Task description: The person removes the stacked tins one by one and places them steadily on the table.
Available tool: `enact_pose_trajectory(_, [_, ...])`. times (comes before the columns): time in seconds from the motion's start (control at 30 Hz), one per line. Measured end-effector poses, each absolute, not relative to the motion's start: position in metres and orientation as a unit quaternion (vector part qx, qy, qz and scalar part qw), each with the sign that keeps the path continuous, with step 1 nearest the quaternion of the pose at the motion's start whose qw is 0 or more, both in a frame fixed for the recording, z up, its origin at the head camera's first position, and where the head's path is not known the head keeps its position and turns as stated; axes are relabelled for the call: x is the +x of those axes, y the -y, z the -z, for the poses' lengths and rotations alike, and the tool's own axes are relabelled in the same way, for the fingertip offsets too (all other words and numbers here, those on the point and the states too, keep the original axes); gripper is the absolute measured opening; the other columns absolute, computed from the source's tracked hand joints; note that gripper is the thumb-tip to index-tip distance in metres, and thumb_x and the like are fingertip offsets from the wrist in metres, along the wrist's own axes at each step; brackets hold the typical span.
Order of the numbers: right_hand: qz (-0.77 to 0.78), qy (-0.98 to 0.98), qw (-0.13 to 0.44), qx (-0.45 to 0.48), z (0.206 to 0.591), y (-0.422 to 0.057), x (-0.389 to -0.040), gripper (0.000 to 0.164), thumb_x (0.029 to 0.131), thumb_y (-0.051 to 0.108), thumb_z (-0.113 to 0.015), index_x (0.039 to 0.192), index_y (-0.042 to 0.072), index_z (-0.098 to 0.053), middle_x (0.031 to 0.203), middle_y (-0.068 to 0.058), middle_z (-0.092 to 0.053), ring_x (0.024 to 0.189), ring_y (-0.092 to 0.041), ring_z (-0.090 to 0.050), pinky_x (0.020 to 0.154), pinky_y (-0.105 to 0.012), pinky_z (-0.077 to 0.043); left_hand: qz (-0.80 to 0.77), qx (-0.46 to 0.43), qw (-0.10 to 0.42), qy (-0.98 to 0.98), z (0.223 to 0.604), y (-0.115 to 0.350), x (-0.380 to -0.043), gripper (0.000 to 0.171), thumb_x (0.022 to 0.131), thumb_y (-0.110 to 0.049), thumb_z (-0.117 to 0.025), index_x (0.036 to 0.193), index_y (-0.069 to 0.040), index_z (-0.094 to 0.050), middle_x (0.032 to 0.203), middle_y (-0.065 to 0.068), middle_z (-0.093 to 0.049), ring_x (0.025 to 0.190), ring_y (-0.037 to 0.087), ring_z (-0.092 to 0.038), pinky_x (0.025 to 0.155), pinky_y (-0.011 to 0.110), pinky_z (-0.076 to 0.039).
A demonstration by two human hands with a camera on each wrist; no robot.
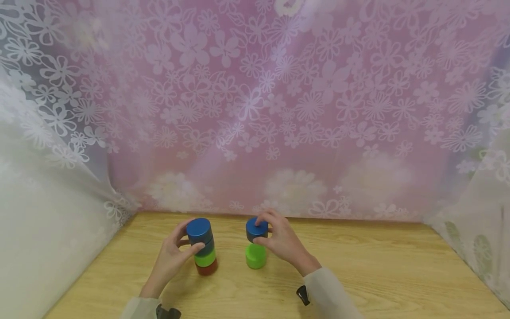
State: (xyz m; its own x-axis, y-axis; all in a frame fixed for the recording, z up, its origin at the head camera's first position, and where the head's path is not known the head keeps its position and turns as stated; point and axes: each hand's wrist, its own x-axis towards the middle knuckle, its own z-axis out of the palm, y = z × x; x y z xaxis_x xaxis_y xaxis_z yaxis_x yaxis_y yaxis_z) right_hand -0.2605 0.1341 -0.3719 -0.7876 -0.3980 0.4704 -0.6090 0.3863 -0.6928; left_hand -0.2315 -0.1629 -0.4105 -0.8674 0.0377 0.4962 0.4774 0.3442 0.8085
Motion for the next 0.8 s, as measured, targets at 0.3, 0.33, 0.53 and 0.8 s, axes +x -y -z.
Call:
enact_pose_trajectory(0.3, [-0.437,0.844,0.112,0.289,0.375,-0.140,-0.259,0.031,0.080,-0.004,-0.084,0.092,0.011,-0.060,0.121,-0.015,-0.056,0.113,-0.045,-0.060,0.083,-0.050,-0.059,0.550,-0.162,0.199,0.795,0.411,0.163,-0.231,0.063,0.085,-0.007,-0.083,0.142,-0.007,-0.055,0.123,0.011,-0.067,0.114,0.031,-0.062,0.090,0.048,-0.054])
enact_pose_trajectory(0.33, [-0.435,0.845,0.113,0.290,0.376,-0.140,-0.259,0.031,0.079,-0.004,-0.084,0.091,0.011,-0.059,0.121,-0.015,-0.056,0.113,-0.045,-0.060,0.083,-0.050,-0.059,0.550,-0.162,0.200,0.794,0.411,0.163,-0.231,0.063,0.085,-0.007,-0.083,0.142,-0.007,-0.055,0.123,0.011,-0.067,0.114,0.031,-0.061,0.090,0.048,-0.054])
enact_pose_trajectory(0.53, [-0.420,0.849,0.121,0.296,0.378,-0.144,-0.260,0.033,0.078,-0.005,-0.085,0.091,0.011,-0.059,0.117,-0.014,-0.056,0.111,-0.043,-0.060,0.081,-0.050,-0.059,0.554,-0.162,0.197,0.792,0.410,0.163,-0.231,0.064,0.086,-0.008,-0.083,0.142,-0.007,-0.055,0.124,0.012,-0.066,0.115,0.031,-0.061,0.090,0.046,-0.054])
enact_pose_trajectory(0.8, [-0.403,0.858,0.116,0.296,0.380,-0.150,-0.259,0.035,0.077,-0.007,-0.084,0.090,0.010,-0.057,0.110,-0.008,-0.054,0.108,-0.039,-0.059,0.080,-0.050,-0.059,0.556,-0.157,0.192,0.793,0.409,0.163,-0.231,0.064,0.086,-0.009,-0.083,0.143,-0.007,-0.054,0.125,0.011,-0.066,0.116,0.030,-0.061,0.091,0.048,-0.053])
